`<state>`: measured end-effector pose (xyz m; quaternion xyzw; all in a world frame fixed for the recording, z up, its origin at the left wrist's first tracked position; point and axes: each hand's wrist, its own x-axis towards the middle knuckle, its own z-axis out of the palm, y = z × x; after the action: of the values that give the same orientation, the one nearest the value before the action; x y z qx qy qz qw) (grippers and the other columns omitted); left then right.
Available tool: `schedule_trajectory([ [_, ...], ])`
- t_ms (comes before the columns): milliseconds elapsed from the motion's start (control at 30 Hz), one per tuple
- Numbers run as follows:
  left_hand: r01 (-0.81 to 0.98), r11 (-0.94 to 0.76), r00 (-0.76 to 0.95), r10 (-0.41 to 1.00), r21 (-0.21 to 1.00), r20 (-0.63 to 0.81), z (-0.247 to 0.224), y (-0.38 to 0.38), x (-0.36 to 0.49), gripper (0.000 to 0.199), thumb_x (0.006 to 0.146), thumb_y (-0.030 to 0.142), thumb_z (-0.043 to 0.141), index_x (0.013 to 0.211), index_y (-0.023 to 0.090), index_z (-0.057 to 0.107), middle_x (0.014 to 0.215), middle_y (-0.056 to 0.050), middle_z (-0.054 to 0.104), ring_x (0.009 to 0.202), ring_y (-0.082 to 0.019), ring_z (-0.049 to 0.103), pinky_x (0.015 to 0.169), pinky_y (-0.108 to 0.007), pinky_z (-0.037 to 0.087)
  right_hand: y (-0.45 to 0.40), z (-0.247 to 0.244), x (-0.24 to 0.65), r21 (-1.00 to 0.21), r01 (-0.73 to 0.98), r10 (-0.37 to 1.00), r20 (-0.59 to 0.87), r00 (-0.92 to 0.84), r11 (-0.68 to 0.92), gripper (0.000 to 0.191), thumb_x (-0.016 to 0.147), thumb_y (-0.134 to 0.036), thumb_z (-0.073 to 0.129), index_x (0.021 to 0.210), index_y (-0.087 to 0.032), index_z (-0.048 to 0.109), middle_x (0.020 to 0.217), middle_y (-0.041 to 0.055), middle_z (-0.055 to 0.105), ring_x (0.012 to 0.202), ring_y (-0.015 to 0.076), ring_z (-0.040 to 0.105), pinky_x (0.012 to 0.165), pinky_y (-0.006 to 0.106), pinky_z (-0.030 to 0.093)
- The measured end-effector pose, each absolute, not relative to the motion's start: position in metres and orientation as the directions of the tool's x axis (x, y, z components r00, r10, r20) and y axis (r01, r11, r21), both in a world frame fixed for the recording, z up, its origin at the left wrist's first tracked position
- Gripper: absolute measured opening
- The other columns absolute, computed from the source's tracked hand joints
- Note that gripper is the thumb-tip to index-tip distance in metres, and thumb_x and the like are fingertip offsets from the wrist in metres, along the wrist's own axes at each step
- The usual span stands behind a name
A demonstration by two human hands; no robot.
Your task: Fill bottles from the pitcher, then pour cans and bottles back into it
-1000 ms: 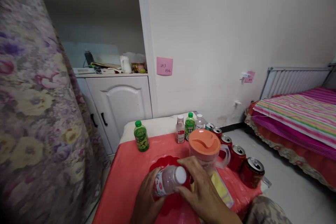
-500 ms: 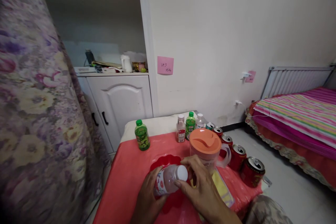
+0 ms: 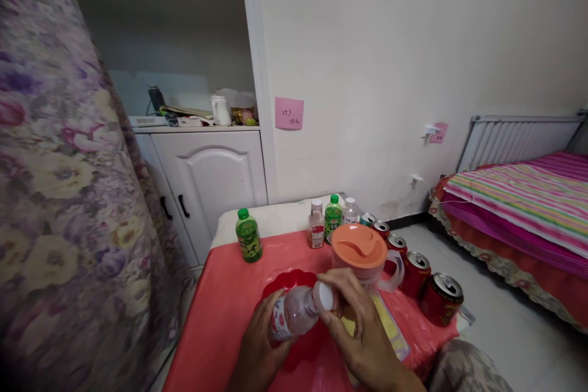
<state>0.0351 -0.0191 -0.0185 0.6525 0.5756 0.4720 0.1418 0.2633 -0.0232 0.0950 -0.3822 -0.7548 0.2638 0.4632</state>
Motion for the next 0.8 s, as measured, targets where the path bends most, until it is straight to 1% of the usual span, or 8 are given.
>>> schedule_trajectory([
  [100,0.582,-0.291,-0.131,0.888,0.759,0.440,-0.016,-0.019,0.036,0.066,0.063,0.013,0.072,0.128,0.020,0.056,0.131,-0.014,0.065,0.123,-0.033,0.059,0.105,-0.054,0.047,-0.022,0.090,0.270,-0.827,0.269,0.867,0.446,-0.221,0.494,0.038,0.091,-0.040,0.055,0.128,-0.031,0.053,0.127,0.0082,0.056,0.116,0.0255,0.056,0.091,0.035,0.051],
  [200,0.525,-0.286,-0.178,0.884,0.802,0.432,-0.013,-0.018,0.038,0.066,0.063,0.013,0.070,0.127,0.018,0.056,0.131,-0.015,0.065,0.122,-0.033,0.059,0.104,-0.053,0.048,-0.025,0.078,0.275,-0.896,0.181,0.902,0.360,-0.236,0.405,0.041,0.090,-0.044,0.055,0.128,-0.030,0.053,0.121,0.0088,0.058,0.104,0.0249,0.061,0.080,0.034,0.054],
  [300,0.468,-0.261,-0.208,0.896,0.845,0.392,-0.010,-0.018,0.040,0.065,0.063,0.014,0.069,0.127,0.017,0.054,0.129,-0.014,0.066,0.119,-0.031,0.062,0.102,-0.051,0.050,-0.033,0.056,0.277,-0.957,0.057,0.926,0.260,-0.272,0.286,0.041,0.088,-0.048,0.058,0.123,-0.027,0.054,0.100,0.0059,0.064,0.081,0.0205,0.063,0.072,0.033,0.053],
  [367,0.444,-0.226,-0.228,0.907,0.867,0.353,-0.010,-0.016,0.041,0.065,0.064,0.017,0.070,0.126,0.017,0.053,0.127,-0.015,0.066,0.117,-0.031,0.063,0.100,-0.049,0.052,-0.038,0.038,0.281,-0.983,-0.027,0.942,0.183,-0.281,0.183,0.042,0.085,-0.053,0.058,0.117,-0.025,0.054,0.077,0.0010,0.062,0.067,0.0184,0.060,0.063,0.031,0.051],
  [400,0.435,-0.208,-0.243,0.910,0.876,0.337,-0.010,-0.016,0.041,0.065,0.064,0.019,0.072,0.126,0.017,0.053,0.126,-0.015,0.067,0.116,-0.031,0.064,0.099,-0.049,0.052,-0.040,0.029,0.284,-0.989,-0.042,0.949,0.148,-0.279,0.142,0.042,0.084,-0.055,0.058,0.113,-0.025,0.055,0.072,-0.0005,0.061,0.064,0.0181,0.059,0.061,0.031,0.050],
  [567,0.385,-0.201,-0.270,0.909,0.901,0.318,-0.012,-0.011,0.041,0.068,0.064,0.028,0.076,0.127,0.019,0.051,0.122,-0.013,0.068,0.111,-0.031,0.066,0.094,-0.048,0.054,-0.035,-0.003,0.326,-0.989,0.043,0.975,0.132,-0.181,0.142,0.037,0.078,-0.057,0.064,0.093,-0.024,0.057,0.081,0.0039,0.067,0.077,0.0244,0.065,0.071,0.038,0.053],
  [700,0.388,-0.212,-0.248,0.913,0.897,0.323,-0.009,-0.011,0.042,0.060,0.067,0.028,0.073,0.123,0.018,0.052,0.118,-0.012,0.068,0.111,-0.030,0.066,0.095,-0.048,0.053,-0.018,-0.022,0.367,-0.987,0.113,0.992,0.118,0.038,0.113,0.042,0.076,-0.055,0.067,0.103,-0.024,0.059,0.089,0.0068,0.071,0.084,0.0282,0.069,0.076,0.043,0.055],
  [800,0.390,-0.194,-0.257,0.916,0.900,0.309,-0.008,-0.011,0.042,0.060,0.067,0.031,0.072,0.122,0.018,0.052,0.118,-0.013,0.068,0.111,-0.031,0.066,0.094,-0.048,0.054,-0.002,-0.040,0.387,-0.968,0.223,0.966,0.161,0.202,0.115,0.042,0.070,-0.054,0.071,0.094,-0.020,0.064,0.093,0.0089,0.072,0.087,0.0298,0.070,0.077,0.044,0.057],
])
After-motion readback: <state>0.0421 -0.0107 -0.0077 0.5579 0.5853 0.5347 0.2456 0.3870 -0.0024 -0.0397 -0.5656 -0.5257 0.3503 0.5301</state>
